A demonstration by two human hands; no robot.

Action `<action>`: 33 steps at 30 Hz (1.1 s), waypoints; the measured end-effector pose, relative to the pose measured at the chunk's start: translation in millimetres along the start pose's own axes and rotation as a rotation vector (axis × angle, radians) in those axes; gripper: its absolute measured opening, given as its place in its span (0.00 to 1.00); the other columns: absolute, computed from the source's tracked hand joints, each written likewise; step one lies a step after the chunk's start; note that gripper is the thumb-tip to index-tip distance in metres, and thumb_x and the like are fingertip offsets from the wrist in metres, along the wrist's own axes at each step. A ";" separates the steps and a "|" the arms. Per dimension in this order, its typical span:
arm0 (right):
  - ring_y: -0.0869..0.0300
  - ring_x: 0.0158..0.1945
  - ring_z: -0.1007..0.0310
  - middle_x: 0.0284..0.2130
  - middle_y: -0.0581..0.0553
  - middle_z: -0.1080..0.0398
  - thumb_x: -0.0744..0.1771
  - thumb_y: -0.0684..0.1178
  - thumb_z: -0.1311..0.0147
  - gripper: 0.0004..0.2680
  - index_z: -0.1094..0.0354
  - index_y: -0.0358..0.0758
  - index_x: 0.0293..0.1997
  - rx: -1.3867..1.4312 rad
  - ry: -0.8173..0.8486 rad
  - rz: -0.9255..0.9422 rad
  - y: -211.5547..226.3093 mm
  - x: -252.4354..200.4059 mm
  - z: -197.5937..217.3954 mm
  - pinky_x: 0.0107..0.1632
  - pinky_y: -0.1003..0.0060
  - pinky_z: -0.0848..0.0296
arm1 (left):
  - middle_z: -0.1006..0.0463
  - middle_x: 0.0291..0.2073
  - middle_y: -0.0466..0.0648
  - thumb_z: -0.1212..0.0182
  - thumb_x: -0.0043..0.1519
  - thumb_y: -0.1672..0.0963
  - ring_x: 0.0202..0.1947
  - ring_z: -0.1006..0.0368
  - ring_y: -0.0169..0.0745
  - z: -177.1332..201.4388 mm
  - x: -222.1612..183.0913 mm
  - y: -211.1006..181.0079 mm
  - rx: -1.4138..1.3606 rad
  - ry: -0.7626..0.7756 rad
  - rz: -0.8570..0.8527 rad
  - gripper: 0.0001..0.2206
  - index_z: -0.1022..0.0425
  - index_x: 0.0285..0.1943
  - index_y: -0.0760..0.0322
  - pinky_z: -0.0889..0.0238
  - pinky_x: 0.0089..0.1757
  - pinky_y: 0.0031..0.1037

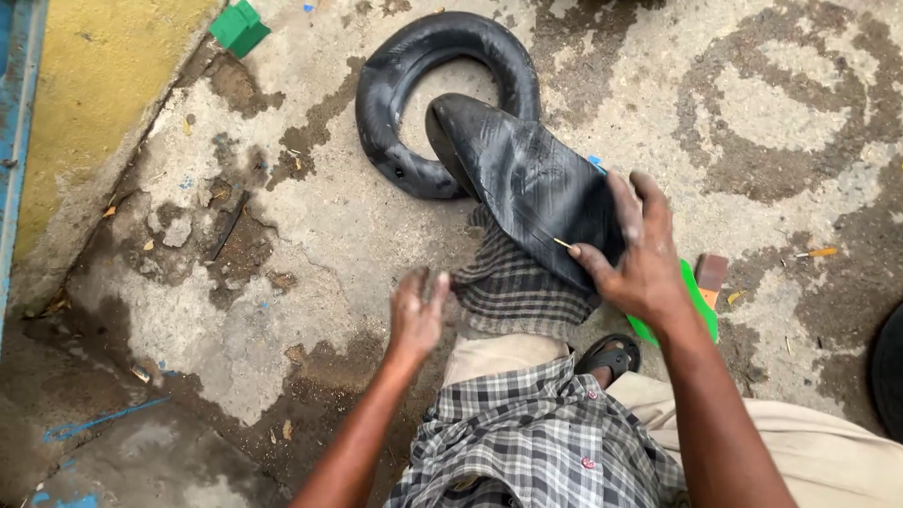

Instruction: Applying adhesive and sanding an inner tube for repair.

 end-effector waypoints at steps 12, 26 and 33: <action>0.50 0.56 0.27 0.52 0.37 0.28 0.64 0.48 0.35 0.23 0.33 0.36 0.66 0.248 0.043 -0.071 -20.5 30.8 -6.6 0.58 0.58 0.30 | 0.21 0.43 0.55 0.40 0.66 0.53 0.43 0.20 0.46 -9.9 -28.1 -164.2 -1.492 0.321 0.217 0.14 0.27 0.53 0.70 0.22 0.42 0.37; 0.56 0.39 0.28 0.34 0.43 0.29 0.68 0.45 0.39 0.06 0.22 0.35 0.46 0.300 -0.096 0.090 -6.3 41.8 -4.8 0.43 0.62 0.30 | 0.21 0.43 0.48 0.39 0.66 0.56 0.43 0.22 0.42 -33.9 -39.1 -159.4 -1.693 0.193 0.206 0.09 0.29 0.50 0.64 0.23 0.49 0.48; 0.56 0.33 0.27 0.29 0.44 0.28 0.65 0.50 0.33 0.08 0.22 0.35 0.38 0.295 -0.027 0.116 4.8 58.2 -15.7 0.37 0.61 0.29 | 0.22 0.44 0.45 0.40 0.69 0.58 0.47 0.22 0.40 -38.8 -39.7 -151.4 -1.731 0.267 0.148 0.06 0.28 0.51 0.64 0.24 0.52 0.48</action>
Point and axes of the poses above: each hand's wrist, its own x-axis towards the middle knuckle, its own z-axis out of the back of the hand, y = z × x, the point moved 7 cm from there along x, towards the middle knuckle
